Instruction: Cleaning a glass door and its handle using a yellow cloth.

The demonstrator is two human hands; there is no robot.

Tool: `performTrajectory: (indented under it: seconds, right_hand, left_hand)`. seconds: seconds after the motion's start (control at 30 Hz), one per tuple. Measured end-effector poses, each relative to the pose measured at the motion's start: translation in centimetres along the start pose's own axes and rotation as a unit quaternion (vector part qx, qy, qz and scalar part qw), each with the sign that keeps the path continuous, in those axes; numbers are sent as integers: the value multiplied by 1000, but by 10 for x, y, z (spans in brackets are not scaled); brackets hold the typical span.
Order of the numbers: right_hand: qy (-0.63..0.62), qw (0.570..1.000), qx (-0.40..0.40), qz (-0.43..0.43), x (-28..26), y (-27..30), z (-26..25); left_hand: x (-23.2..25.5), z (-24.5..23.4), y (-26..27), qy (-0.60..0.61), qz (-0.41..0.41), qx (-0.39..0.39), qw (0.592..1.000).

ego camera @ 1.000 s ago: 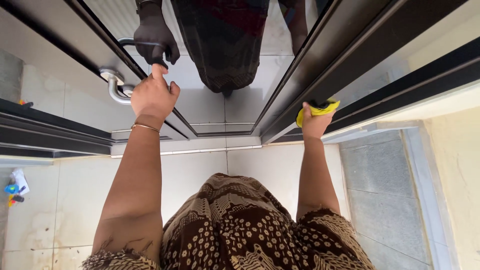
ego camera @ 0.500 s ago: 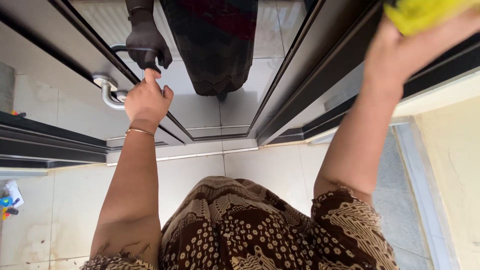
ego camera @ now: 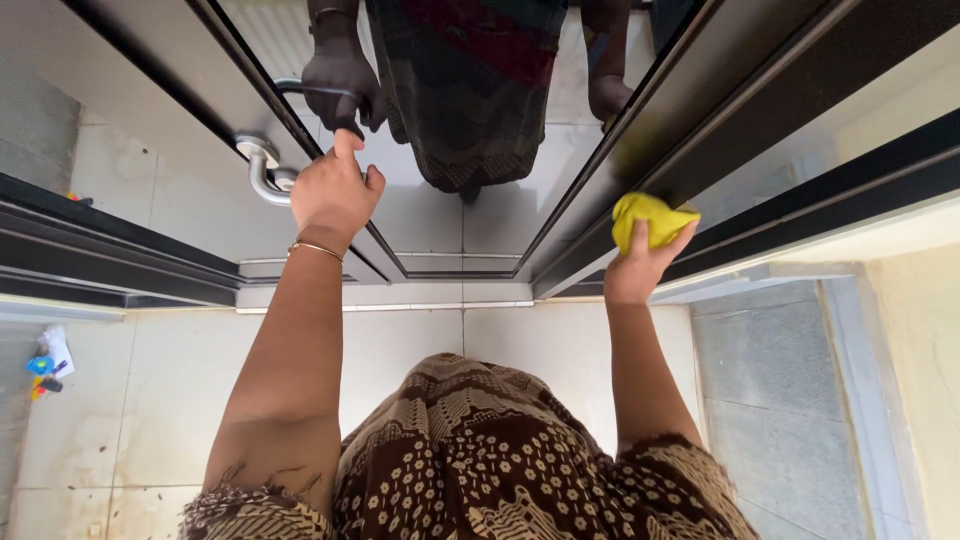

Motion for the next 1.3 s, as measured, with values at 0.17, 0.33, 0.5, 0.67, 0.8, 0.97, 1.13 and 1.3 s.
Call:
performTrajectory:
  seconds: [0.17,0.33,0.5,0.67,0.8,0.97,1.13,1.3]
  right_hand:
    - [415,853,-81,-306,-62,22,12]
    - [136,932,47,-333,-191,-68,36]
    - [367,812,62,-451,-176,-115,53]
    - [456,760,202,-416,-58,-81,10]
    - [390,836,133,-363,27,-36,-16]
    - [470,878,82,-34,124,-1,-47]
    - [312,946,77,40,168,52,-75]
    - [234,954,-89,-167,12,24,66]
  left_hand:
    - [2,2,0,-12,-1,-7,1000]
    - [2,2,3,-17,1,-10,1000]
    - [0,2,0,-13,5,6,1000]
    - [-1,2,1,-8,30,51,998]
    - [2,-5,1,-1,6,18,1000]
    - [0,5,0,-8,11,19,1000]
    - [2,-1,0,-2,2,10,1000]
    - [0,3,1,-3,-2,-2,1000]
Point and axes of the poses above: each hand's wrist, its own y-axis away from the middle knuckle, its own z-axis out of the palm, x = y × z, the point moved 10 cm from there along -y, towards the middle knuckle, and after that the axes turned 8 degrees about -y, right-handed, at the moved point
